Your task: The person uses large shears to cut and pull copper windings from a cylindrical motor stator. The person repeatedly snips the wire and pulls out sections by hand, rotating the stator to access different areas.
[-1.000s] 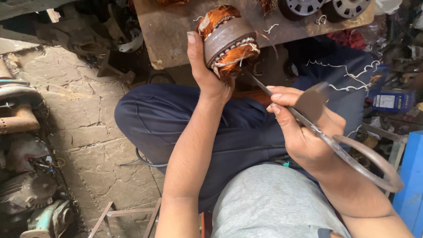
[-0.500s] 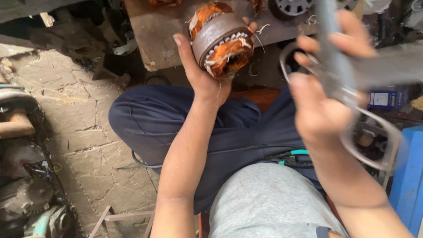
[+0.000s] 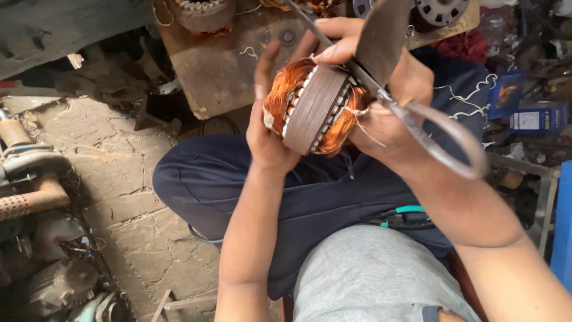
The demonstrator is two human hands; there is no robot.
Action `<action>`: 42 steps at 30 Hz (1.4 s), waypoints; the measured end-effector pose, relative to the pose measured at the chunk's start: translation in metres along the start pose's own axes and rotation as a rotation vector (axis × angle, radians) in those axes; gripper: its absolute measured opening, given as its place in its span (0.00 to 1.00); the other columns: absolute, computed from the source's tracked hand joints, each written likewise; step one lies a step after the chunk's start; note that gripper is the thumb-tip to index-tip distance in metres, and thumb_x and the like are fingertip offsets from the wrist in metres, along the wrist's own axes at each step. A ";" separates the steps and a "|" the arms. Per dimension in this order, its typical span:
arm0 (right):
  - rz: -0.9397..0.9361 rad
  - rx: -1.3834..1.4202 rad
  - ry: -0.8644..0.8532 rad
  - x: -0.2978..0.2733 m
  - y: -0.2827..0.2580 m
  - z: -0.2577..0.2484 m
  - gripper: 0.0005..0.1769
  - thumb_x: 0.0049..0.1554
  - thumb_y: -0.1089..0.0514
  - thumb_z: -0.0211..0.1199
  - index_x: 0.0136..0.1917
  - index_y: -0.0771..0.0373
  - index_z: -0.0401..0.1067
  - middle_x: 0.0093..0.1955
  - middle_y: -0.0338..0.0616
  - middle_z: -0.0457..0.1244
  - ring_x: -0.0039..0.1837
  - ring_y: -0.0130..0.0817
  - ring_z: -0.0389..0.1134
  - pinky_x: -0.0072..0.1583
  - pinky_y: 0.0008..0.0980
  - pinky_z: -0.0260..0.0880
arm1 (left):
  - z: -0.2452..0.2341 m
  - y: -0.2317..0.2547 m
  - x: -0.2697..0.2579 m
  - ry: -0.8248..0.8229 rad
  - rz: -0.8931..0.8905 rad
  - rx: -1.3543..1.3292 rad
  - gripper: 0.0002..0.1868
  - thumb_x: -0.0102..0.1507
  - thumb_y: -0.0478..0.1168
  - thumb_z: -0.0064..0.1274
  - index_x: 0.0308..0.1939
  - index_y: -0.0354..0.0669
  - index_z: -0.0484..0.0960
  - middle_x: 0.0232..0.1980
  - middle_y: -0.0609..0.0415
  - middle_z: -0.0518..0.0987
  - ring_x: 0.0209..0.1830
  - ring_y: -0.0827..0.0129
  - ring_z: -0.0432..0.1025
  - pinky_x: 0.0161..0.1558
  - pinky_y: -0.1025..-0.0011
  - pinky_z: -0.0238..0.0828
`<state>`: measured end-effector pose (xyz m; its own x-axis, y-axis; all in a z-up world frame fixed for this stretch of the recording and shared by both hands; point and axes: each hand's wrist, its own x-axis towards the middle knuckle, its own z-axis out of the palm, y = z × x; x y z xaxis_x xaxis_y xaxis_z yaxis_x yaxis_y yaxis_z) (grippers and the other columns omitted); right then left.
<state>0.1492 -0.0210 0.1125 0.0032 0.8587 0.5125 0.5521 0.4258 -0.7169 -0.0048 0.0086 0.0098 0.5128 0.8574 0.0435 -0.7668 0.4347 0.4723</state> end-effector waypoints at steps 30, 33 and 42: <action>0.540 0.458 0.429 -0.119 -0.006 -0.105 0.06 0.69 0.69 0.60 0.58 0.69 0.65 0.55 0.66 0.65 0.46 0.49 0.72 0.44 0.37 0.73 | -0.034 -0.031 -0.015 0.170 -0.059 0.095 0.29 0.68 0.34 0.62 0.71 0.29 0.71 0.64 0.43 0.75 0.66 0.61 0.72 0.69 0.61 0.73; 0.542 0.383 0.404 -0.126 -0.028 -0.115 0.09 0.67 0.64 0.59 0.58 0.67 0.63 0.52 0.66 0.66 0.42 0.45 0.72 0.45 0.37 0.74 | -0.025 -0.020 -0.016 0.016 0.051 0.462 0.29 0.68 0.36 0.62 0.72 0.32 0.72 0.70 0.47 0.74 0.67 0.68 0.72 0.71 0.70 0.70; 0.558 0.084 0.314 -0.121 -0.079 -0.108 0.09 0.69 0.64 0.57 0.58 0.68 0.60 0.53 0.66 0.66 0.46 0.45 0.74 0.51 0.36 0.80 | -0.002 -0.024 -0.010 -0.036 -0.063 0.466 0.31 0.64 0.32 0.66 0.70 0.33 0.73 0.66 0.50 0.79 0.65 0.70 0.75 0.71 0.70 0.72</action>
<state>0.1950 -0.1894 0.1579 0.5215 0.8387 0.1568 0.3301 -0.0289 -0.9435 0.0081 -0.0103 -0.0036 0.5716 0.8200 0.0286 -0.4832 0.3083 0.8194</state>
